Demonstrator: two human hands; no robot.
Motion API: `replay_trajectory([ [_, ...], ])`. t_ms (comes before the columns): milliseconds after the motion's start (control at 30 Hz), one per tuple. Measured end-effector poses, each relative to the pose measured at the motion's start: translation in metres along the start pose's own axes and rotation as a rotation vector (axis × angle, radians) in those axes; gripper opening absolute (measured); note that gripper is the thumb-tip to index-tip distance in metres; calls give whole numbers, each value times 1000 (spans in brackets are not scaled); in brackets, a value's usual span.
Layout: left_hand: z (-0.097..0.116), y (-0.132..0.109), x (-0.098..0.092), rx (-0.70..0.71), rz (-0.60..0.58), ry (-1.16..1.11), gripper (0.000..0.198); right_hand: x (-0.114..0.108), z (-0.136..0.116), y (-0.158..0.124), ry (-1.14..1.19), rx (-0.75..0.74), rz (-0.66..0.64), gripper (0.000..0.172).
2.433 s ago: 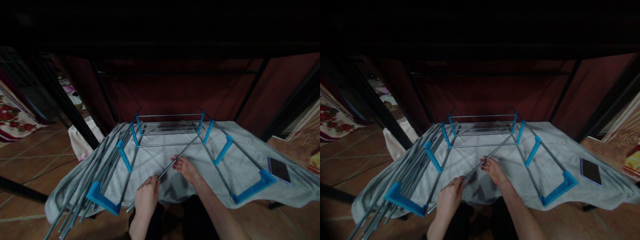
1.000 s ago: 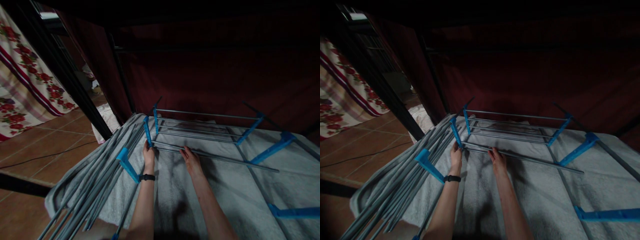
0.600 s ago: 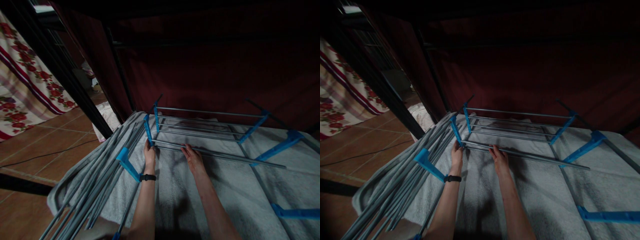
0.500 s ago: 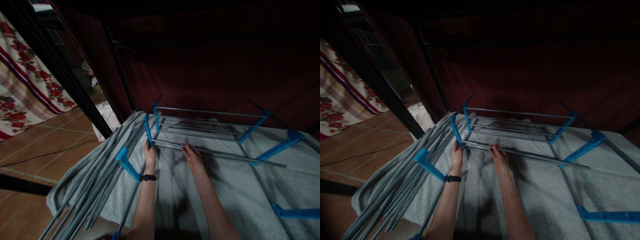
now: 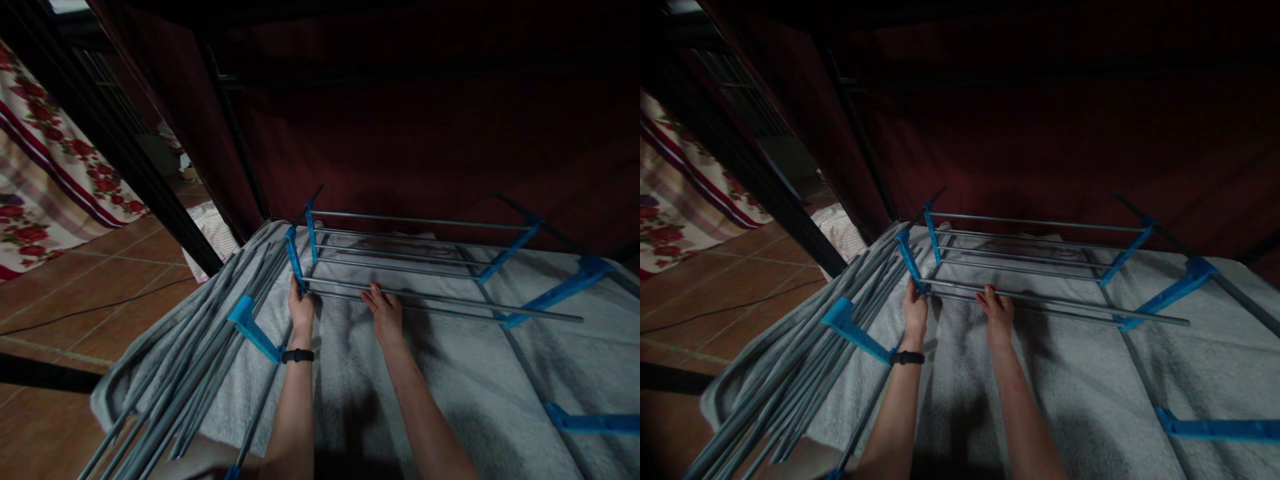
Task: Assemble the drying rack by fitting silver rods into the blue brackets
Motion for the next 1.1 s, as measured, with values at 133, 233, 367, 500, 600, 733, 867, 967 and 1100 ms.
replay_trajectory([
  [133, -2, 0, 2, 4, -1, -8, 75, 3, 0, -1, -13, -27, 26, 37],
  [233, -4, 1, 4, 6, -3, -15, 75, 5, 3, -4, 6, -47, 61, 37],
  [367, -5, 1, 5, 20, 3, -13, 75, 6, 8, -9, 35, -53, 128, 39],
  [500, -4, 1, 4, 27, 9, 4, 75, 8, 8, -11, 6, -52, 150, 39],
  [600, -2, 1, 4, 45, 9, 11, 76, 10, 5, -12, -11, -51, 166, 40],
  [733, -2, 0, 5, 68, 25, 19, 75, 10, 4, -12, 5, -35, 190, 42],
  [867, -2, 0, 6, 74, 34, 48, 74, 8, 7, -10, 9, -8, 182, 41],
  [967, -1, 0, 6, 63, 34, 81, 74, 5, 9, -8, 34, 21, 177, 43],
  [1100, 1, 0, 4, 42, 21, 94, 73, 5, 9, -8, 42, 36, 177, 43],
])
Point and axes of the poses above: each hand's wrist, its own y-axis towards the middle knuckle, its own x-axis out of the palm, z = x × y, the point moved 5 cm from there along y, towards the middle knuckle, and after that the axes turned 10 degrees about -z, right-handed, at the moved point
